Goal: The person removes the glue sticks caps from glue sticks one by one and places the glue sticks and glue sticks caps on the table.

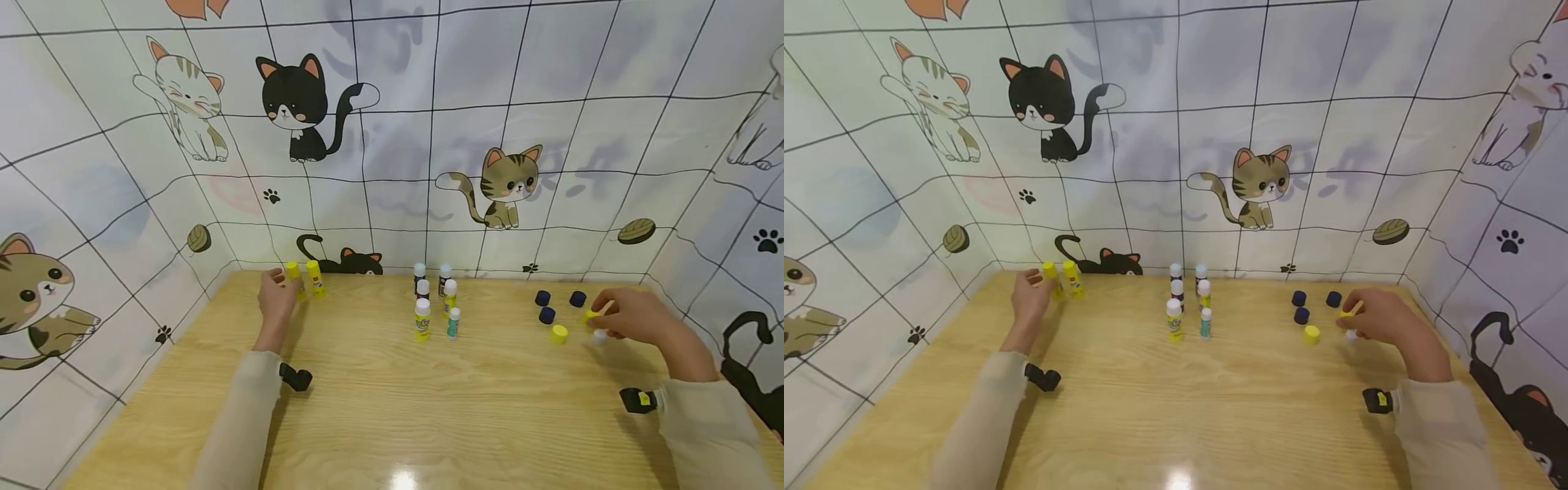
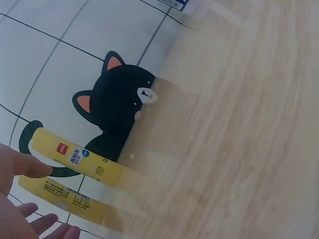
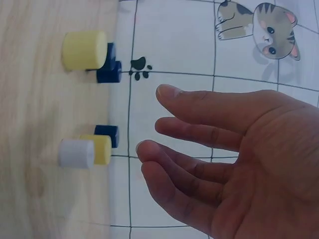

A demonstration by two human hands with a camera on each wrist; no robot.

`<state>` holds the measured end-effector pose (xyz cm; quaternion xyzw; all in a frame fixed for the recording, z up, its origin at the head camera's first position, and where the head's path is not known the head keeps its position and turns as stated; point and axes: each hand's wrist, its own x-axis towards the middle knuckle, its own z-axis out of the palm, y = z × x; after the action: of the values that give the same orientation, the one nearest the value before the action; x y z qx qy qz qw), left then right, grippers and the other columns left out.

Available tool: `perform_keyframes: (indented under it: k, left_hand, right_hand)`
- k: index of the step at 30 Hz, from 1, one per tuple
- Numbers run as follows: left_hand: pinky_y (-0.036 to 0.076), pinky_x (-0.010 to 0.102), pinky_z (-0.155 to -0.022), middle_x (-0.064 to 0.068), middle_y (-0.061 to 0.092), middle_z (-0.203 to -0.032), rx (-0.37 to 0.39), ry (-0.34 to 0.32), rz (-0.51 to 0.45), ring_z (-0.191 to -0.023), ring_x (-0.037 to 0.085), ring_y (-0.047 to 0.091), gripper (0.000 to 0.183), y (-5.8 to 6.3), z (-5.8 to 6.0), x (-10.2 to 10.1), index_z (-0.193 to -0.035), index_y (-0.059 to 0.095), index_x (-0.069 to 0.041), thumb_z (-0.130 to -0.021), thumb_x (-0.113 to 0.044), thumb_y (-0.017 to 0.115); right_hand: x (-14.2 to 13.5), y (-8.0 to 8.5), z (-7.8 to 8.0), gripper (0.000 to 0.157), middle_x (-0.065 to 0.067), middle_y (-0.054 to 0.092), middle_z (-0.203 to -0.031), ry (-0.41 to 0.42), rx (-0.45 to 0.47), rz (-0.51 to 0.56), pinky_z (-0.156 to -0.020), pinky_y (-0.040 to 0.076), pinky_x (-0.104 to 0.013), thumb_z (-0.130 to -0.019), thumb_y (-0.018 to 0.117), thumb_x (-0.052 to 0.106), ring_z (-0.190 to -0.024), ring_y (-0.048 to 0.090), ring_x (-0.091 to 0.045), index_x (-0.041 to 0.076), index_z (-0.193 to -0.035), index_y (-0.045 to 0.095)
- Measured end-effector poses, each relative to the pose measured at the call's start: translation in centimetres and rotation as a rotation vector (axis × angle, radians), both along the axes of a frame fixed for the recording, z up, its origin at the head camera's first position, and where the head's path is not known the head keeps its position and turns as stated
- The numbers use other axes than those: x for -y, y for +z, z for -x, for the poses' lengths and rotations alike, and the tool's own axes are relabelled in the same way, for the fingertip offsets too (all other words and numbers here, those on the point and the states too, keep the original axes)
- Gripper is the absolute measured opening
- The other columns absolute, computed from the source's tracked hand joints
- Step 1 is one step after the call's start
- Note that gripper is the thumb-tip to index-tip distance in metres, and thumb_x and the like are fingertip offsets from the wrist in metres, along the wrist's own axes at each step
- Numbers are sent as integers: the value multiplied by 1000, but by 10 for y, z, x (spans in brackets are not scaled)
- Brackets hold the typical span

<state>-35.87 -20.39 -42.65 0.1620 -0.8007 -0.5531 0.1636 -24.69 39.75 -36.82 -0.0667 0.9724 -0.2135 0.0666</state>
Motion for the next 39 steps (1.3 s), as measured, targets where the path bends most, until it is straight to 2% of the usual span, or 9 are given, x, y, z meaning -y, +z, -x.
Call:
perform_keyframes:
  k: [4,7,9,13,19,24,31,39]
  left_hand:
    - [43,45,-104,18,41,-146,22,-117,25,-131,35,42,66,-2,9,2,-145,33,-5,-89,-18,65]
    - [44,43,-104,19,41,-146,35,-170,56,-132,35,43,67,-3,15,6,-146,30,-4,-90,-17,64]
    - [43,44,-105,21,42,-144,48,-198,84,-131,35,44,66,-4,19,9,-146,28,-3,-91,-15,63]
    - [41,46,-106,23,46,-138,70,-226,149,-127,36,46,58,-9,24,13,-141,32,2,-92,-12,60]
    - [44,43,-99,22,54,-127,50,-204,198,-116,32,50,38,-17,29,13,-129,44,3,-96,-11,56]
    - [45,44,-98,20,58,-126,35,-181,211,-116,33,53,36,-20,28,12,-127,47,1,-96,-14,57]
    - [45,46,-99,21,57,-127,38,-214,229,-118,34,52,36,-19,23,14,-128,46,2,-98,-15,54]
    - [50,43,-92,20,55,-127,44,-268,244,-114,33,53,39,-11,5,7,-131,45,0,-98,-18,56]
  right_hand:
    - [9,8,-5,45,-18,70,-100,31,-47,-5,-59,52,-31,-90,66,38,-71,66,-16,-1,-112,60]
    - [20,14,-4,45,-15,69,-104,62,-69,13,-62,51,-31,-90,64,43,-77,65,-15,5,-113,61]
    - [30,18,-4,46,-14,68,-104,92,-59,43,-63,51,-32,-91,63,44,-79,64,-15,3,-115,60]
    - [45,24,-6,48,-13,67,-101,138,-38,83,-62,51,-31,-93,61,42,-75,63,-14,0,-116,59]
    - [57,29,-11,41,-13,69,-99,170,-16,113,-61,52,-30,-95,61,35,-73,65,-12,1,-116,58]
    - [62,30,-14,38,-9,70,-98,178,-17,113,-59,51,-31,-95,59,36,-74,65,-11,3,-115,60]
    - [66,28,-12,37,-9,69,-101,191,-4,106,-61,51,-32,-95,59,39,-74,64,-11,7,-113,62]
    - [72,27,-12,32,-6,69,-97,221,-15,108,-63,52,-30,-94,60,37,-73,64,-11,9,-110,63]
